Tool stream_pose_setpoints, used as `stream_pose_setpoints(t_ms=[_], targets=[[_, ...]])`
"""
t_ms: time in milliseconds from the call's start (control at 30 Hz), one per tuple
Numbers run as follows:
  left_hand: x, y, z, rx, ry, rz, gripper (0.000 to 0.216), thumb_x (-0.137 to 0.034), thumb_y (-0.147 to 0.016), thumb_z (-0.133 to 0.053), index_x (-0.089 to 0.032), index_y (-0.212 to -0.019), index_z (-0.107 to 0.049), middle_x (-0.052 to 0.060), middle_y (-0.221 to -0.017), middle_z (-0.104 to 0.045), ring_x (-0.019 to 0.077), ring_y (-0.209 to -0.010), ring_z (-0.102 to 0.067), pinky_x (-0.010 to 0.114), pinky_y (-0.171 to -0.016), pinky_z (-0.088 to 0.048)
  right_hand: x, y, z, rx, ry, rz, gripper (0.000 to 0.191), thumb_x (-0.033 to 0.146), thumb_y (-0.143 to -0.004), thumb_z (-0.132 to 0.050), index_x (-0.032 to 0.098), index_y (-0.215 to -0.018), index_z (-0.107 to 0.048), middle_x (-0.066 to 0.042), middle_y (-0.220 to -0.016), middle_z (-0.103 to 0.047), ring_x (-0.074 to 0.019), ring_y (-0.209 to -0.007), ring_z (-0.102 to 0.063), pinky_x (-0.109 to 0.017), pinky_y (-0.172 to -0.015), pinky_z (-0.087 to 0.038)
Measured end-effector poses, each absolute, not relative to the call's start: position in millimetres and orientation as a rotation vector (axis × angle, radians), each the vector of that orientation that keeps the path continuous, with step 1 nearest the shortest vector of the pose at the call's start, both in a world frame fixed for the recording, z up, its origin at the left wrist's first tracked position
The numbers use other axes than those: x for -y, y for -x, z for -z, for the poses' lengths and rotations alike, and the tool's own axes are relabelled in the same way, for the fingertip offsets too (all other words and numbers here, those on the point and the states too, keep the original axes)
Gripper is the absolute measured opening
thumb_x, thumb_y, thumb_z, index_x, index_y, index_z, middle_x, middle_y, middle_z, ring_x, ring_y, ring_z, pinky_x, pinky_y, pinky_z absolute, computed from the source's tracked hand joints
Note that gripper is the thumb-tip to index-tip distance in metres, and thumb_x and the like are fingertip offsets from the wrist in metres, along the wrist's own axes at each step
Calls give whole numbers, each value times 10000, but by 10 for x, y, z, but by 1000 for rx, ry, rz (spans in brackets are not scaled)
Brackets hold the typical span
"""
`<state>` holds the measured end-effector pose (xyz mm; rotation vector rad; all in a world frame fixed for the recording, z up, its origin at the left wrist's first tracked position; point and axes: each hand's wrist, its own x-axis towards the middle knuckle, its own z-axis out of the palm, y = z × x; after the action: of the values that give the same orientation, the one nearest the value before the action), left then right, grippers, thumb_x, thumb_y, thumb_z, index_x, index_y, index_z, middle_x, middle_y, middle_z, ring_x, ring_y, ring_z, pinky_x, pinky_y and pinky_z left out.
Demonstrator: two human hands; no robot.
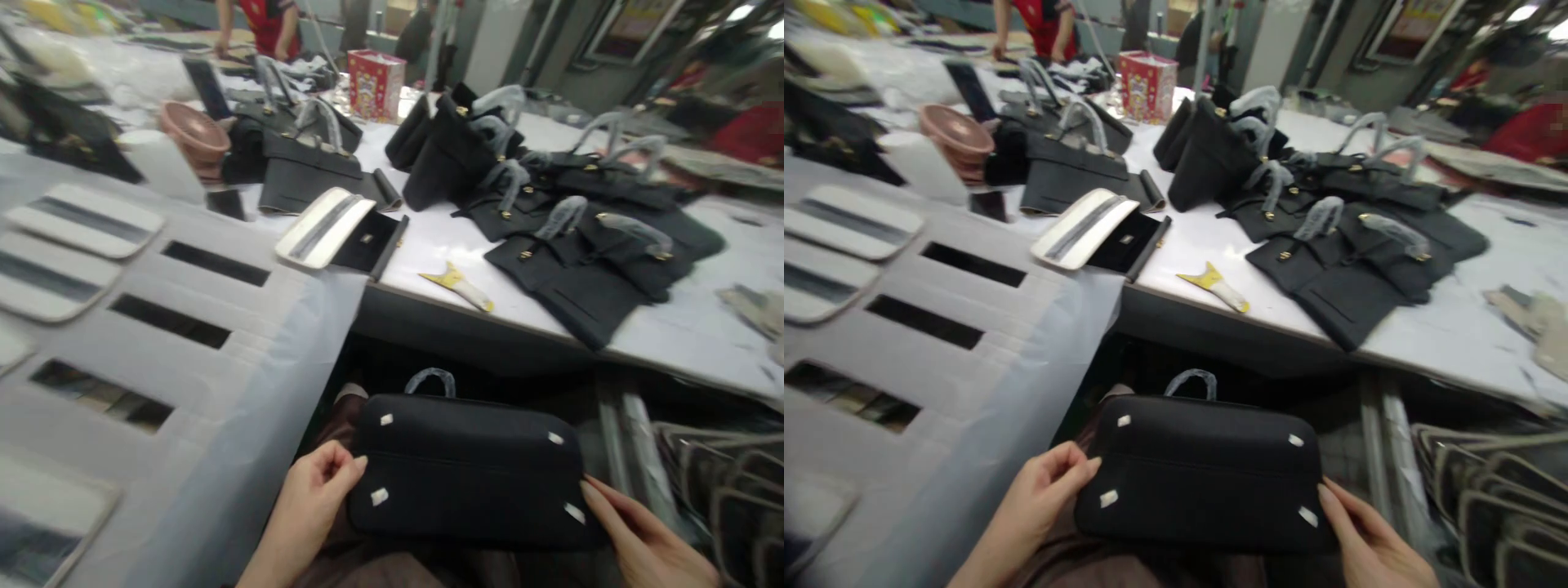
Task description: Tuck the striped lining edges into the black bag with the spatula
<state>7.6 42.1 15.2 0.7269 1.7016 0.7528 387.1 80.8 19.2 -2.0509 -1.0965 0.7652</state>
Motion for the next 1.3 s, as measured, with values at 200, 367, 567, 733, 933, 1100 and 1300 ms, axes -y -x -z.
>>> stream_pose_setpoints(t_ms=[200,367,567,733,933,1100,1300], targets=[[-439,-84,-24,-1685,-685,-748,566,-709,-672,-662,-172,-614,-492,-30,-607,-438,125,-612,-390,233,-571,-337,-873,-3802,-185,797,2038,-919,529,556,-597,-799,161,-948,-768,-73,-945,-758,-225,-842,-699,-238,-713,-577],[-421,-150,-46,-1715,-662,-814,571,-689,-639,-713,-159,-605,-502,-35,-605,-428,112,-614,-375,218,-564,-321,-859,-3796,-222,780,1998,-951,483,534,-605,-797,166,-917,-771,-73,-922,-757,-217,-818,-693,-249,-704,-562],[-414,-113,-8,-1732,-776,-774,542,-665,-705,-669,-171,-611,-466,-38,-616,-397,114,-615,-362,222,-553,-329,-853,-3821,-200,815,1983,-976,482,543,-635,-780,163,-930,-758,-74,-910,-752,-222,-835,-680,-263,-715,-540],[-442,-16,9,-1926,-1145,-760,442,-598,-727,-668,-206,-901,-558,4,-781,-552,198,-711,-555,315,-647,-488,-847,-3837,-133,869,1921,-990,474,541,-690,-752,145,-947,-714,-73,-860,-726,-203,-769,-648,-260,-648,-514],[-634,-111,-287,-1689,-2341,-591,611,-115,-867,-433,-390,-1413,-411,55,-1602,-203,341,-1461,-219,632,-1111,-292,-837,-3837,-111,1255,1876,-779,470,438,-880,-595,227,-1300,-586,25,-732,-485,-123,-640,-480,-241,-595,-431],[-747,-180,-374,-1419,-2742,-258,810,-53,-774,-480,-477,-1452,-348,-1,-1641,-119,351,-1490,-136,618,-1127,-271,-875,-3885,-165,1911,1752,-293,465,190,-969,-407,363,-1384,-525,-70,-1205,-514,-215,-1067,-531,-378,-900,-458],[-803,-194,-414,-1281,-2841,-147,785,-99,-793,-507,-446,-1473,-325,-67,-1635,-159,261,-1505,-99,481,-1199,-64,-950,-3915,-282,2465,1565,22,706,-18,-888,-386,467,-1393,-472,7,-1574,-277,-312,-1388,-308,-512,-1015,-366]])
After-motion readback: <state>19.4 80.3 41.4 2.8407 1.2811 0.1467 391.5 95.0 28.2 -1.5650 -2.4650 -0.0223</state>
